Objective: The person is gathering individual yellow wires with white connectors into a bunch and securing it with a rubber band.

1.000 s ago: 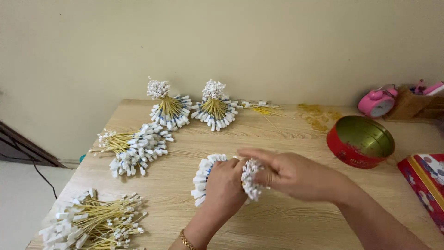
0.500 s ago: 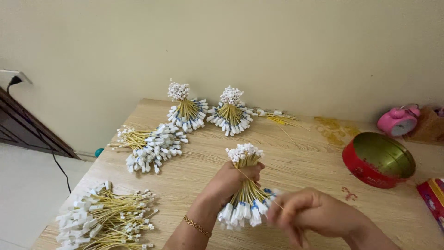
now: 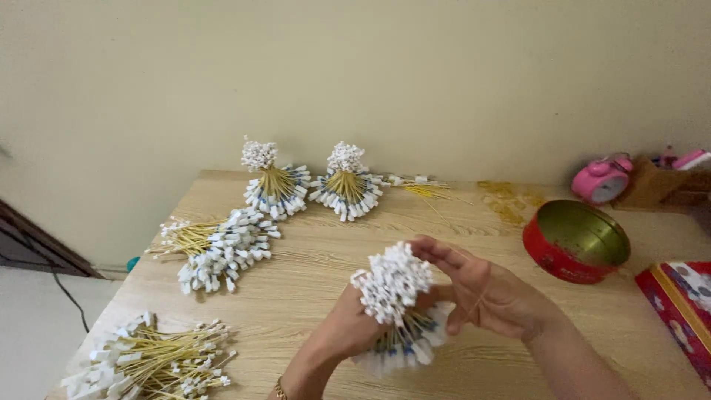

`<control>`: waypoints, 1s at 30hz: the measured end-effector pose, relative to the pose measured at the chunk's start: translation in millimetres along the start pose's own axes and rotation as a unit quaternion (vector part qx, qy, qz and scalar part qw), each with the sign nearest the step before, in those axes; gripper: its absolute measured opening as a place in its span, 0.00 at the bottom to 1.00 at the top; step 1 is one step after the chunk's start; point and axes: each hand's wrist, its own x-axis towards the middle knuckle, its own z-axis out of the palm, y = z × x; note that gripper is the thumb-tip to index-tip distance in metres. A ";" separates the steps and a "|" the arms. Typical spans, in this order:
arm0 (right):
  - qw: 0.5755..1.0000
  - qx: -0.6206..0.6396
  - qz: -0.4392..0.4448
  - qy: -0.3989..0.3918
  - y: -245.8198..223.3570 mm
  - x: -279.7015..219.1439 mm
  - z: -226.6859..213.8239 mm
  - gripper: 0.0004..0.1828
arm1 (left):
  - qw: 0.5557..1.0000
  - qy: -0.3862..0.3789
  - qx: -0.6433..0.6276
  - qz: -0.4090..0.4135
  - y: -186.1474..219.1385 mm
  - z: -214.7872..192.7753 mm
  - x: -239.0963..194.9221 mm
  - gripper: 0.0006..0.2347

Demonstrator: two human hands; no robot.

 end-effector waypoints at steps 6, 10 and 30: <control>0.890 -0.428 0.143 0.057 -15.5 16.1 46.0 0.58 | 0.879 0.030 0.424 0.216 6.9 12.3 6.6 0.14; 0.748 -0.653 0.100 0.065 3.1 21.3 40.4 0.49 | 0.814 0.054 0.562 0.135 -0.9 15.6 12.7 0.10; 0.722 -0.658 -0.076 0.199 18.1 26.3 -5.7 0.08 | 0.929 -0.226 0.286 0.069 41.7 -48.0 -20.7 0.23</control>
